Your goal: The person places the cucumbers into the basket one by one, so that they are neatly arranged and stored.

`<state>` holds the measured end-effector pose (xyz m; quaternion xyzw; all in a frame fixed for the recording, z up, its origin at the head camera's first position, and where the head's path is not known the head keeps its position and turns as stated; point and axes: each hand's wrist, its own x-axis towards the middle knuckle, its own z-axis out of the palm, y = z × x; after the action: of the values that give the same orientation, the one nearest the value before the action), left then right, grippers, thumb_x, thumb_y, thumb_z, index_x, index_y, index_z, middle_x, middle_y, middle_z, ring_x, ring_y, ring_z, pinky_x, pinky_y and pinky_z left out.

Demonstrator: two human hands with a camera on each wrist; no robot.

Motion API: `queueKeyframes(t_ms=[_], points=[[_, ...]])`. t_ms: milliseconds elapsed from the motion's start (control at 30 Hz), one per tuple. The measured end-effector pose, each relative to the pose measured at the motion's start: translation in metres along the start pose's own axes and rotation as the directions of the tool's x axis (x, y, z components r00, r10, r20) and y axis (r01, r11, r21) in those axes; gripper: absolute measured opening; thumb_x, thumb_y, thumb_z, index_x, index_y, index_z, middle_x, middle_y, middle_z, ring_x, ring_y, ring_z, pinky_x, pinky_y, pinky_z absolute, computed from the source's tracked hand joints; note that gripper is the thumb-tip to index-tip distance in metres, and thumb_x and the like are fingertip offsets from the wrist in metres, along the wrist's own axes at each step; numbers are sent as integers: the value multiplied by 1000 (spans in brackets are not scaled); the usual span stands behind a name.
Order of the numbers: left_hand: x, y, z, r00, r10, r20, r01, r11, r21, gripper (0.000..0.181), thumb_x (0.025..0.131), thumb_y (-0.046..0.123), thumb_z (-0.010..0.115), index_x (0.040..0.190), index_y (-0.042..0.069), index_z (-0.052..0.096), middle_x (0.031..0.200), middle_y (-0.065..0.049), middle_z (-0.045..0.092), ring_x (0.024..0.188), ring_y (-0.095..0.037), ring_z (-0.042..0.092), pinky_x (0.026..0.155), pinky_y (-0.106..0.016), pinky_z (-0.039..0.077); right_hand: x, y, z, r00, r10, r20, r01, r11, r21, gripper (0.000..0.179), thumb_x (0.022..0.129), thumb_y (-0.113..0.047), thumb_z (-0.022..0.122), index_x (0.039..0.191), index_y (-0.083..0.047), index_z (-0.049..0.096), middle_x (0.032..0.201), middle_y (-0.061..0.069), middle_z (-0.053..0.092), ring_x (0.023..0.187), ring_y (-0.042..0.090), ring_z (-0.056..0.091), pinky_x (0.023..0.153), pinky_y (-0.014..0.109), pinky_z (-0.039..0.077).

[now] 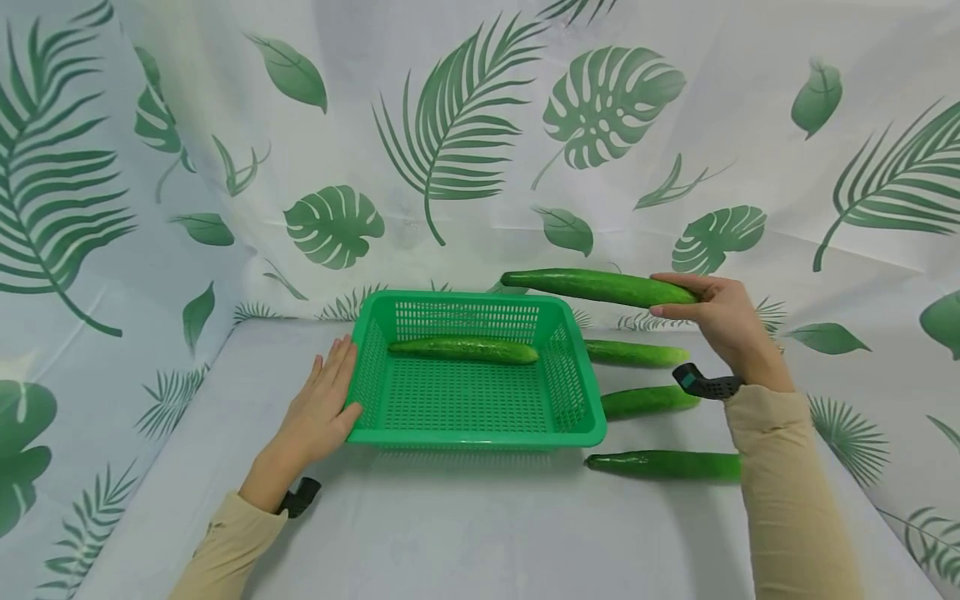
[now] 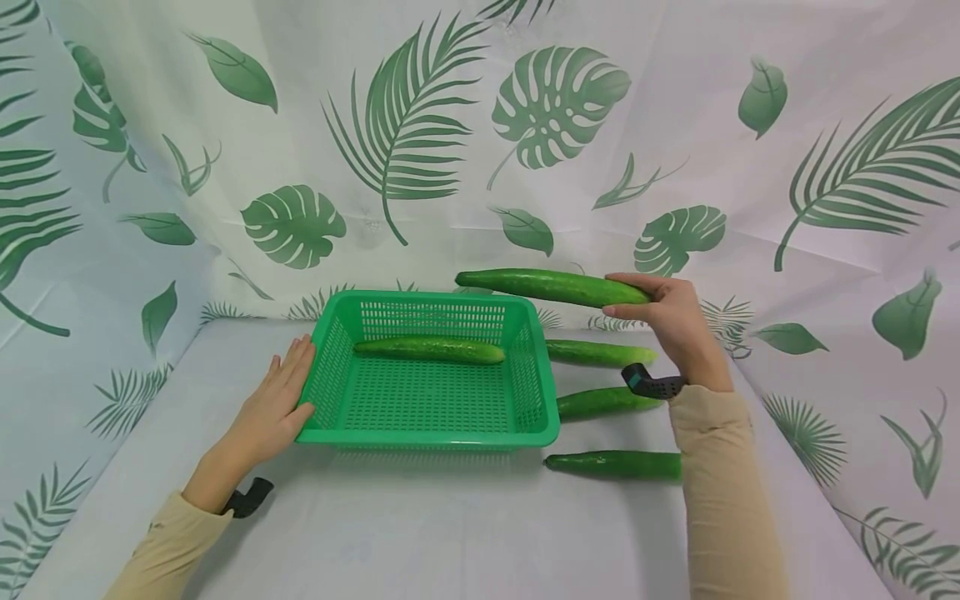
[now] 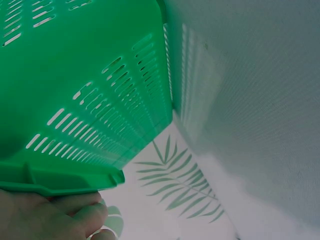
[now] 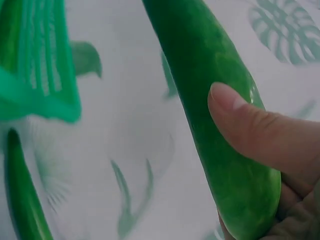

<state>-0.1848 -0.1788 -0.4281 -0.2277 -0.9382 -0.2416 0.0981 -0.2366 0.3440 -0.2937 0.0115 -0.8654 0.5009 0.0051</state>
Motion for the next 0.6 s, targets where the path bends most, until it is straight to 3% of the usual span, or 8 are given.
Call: queueKeyframes(t_ms=[167, 333, 467, 600], points=[[0, 1, 0, 1000, 1, -4, -1, 1000, 1, 74, 92, 10, 46, 155, -9, 11, 163, -23, 5, 150, -40, 5, 120, -55, 4, 19, -21, 52, 997, -57, 45, 54, 996, 68, 55, 87, -15, 77, 138, -5, 59, 139, 10, 54, 127, 23, 43, 108, 46, 35], [0, 2, 0, 1000, 1, -12, -1, 1000, 2, 74, 92, 9, 46, 155, -10, 12, 163, -23, 6, 150, -40, 6, 119, -56, 6, 34, -33, 100, 986, -106, 129, 98, 993, 65, 51, 87, -8, 75, 136, -3, 61, 144, 12, 53, 137, 30, 41, 111, 50, 36], [0, 2, -1, 1000, -4, -2, 4, 1000, -6, 73, 93, 8, 45, 155, -9, 12, 164, -22, 5, 151, -36, 2, 120, -56, 6, 43, -34, 133, 982, -80, 171, 70, 996, 62, 51, 85, -5, 76, 134, -3, 62, 147, 15, 50, 142, 34, 35, 114, 52, 32], [-1, 1, 0, 1000, 4, -13, -4, 1000, -6, 73, 92, 9, 45, 155, -10, 12, 163, -24, 6, 151, -35, 2, 119, -57, 6, 48, -31, 160, 980, -8, 199, -5, 998, 68, 51, 83, -2, 76, 132, -4, 64, 151, 16, 44, 144, 35, 30, 113, 54, 32]])
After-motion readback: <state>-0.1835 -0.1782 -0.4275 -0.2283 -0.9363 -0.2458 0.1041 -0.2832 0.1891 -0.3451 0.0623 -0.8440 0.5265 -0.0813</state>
